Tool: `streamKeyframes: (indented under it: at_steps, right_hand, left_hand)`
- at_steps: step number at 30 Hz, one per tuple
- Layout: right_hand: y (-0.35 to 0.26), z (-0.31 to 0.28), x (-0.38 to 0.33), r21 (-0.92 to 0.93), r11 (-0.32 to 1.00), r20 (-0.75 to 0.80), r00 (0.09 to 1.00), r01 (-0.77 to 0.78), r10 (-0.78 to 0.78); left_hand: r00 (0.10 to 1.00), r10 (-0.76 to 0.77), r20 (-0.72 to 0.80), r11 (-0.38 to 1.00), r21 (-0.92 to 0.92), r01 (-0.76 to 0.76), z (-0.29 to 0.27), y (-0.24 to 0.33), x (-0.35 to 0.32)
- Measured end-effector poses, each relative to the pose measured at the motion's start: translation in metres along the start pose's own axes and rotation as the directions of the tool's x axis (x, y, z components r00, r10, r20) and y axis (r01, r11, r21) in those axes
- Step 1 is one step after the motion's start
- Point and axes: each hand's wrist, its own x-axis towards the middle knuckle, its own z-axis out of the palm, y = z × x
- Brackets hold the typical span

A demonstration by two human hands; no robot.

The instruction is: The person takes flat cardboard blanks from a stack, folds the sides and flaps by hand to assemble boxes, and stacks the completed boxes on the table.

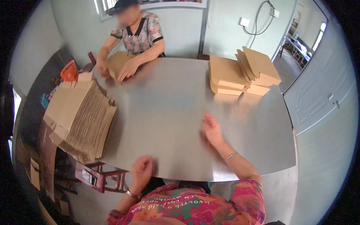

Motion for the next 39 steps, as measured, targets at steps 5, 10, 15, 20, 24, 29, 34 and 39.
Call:
streamKeyframes:
  at_steps: [5, 10, 15, 20, 24, 29, 34, 39]
  right_hand:
    - [-0.030, 0.045, -0.038, -0.610, 0.751, 0.216, 0.965, 0.255, -0.152]
    - [-0.039, 0.065, -0.045, -0.707, 0.644, 0.263, 0.954, 0.293, -0.144]
    - [-0.029, 0.051, -0.043, -0.777, 0.551, 0.242, 0.952, 0.305, -0.185]
    - [-0.025, 0.058, -0.044, -0.778, 0.535, 0.256, 0.944, 0.329, -0.208]
    - [-0.028, 0.060, -0.046, -0.784, 0.530, 0.258, 0.946, 0.324, -0.197]
    - [-0.027, 0.058, -0.048, -0.779, 0.533, 0.261, 0.944, 0.331, -0.204]
    - [-0.021, 0.054, -0.046, -0.770, 0.529, 0.280, 0.933, 0.358, -0.224]
    - [-0.022, 0.057, -0.045, -0.779, 0.536, 0.257, 0.945, 0.327, -0.203]
  left_hand:
    - [0.979, -0.176, -0.100, 0.547, -0.837, 0.012, -0.098, 0.062, 0.063]
    - [0.834, 0.550, -0.051, 0.214, -0.956, -0.200, -0.194, 0.120, 0.071]
    - [0.667, 0.742, 0.064, 0.098, -0.995, -0.014, -0.207, 0.143, 0.111]
    - [0.664, 0.730, 0.162, 0.239, -0.971, -0.026, -0.222, 0.168, 0.092]
    - [0.717, 0.689, 0.106, 0.171, -0.985, -0.019, -0.216, 0.180, 0.079]
    - [0.697, 0.711, 0.093, 0.195, -0.978, -0.069, -0.220, 0.174, 0.073]
    - [0.678, 0.710, 0.190, 0.229, -0.973, 0.032, -0.225, 0.170, 0.072]
    - [0.605, 0.779, 0.162, 0.239, -0.970, -0.048, -0.223, 0.166, 0.070]
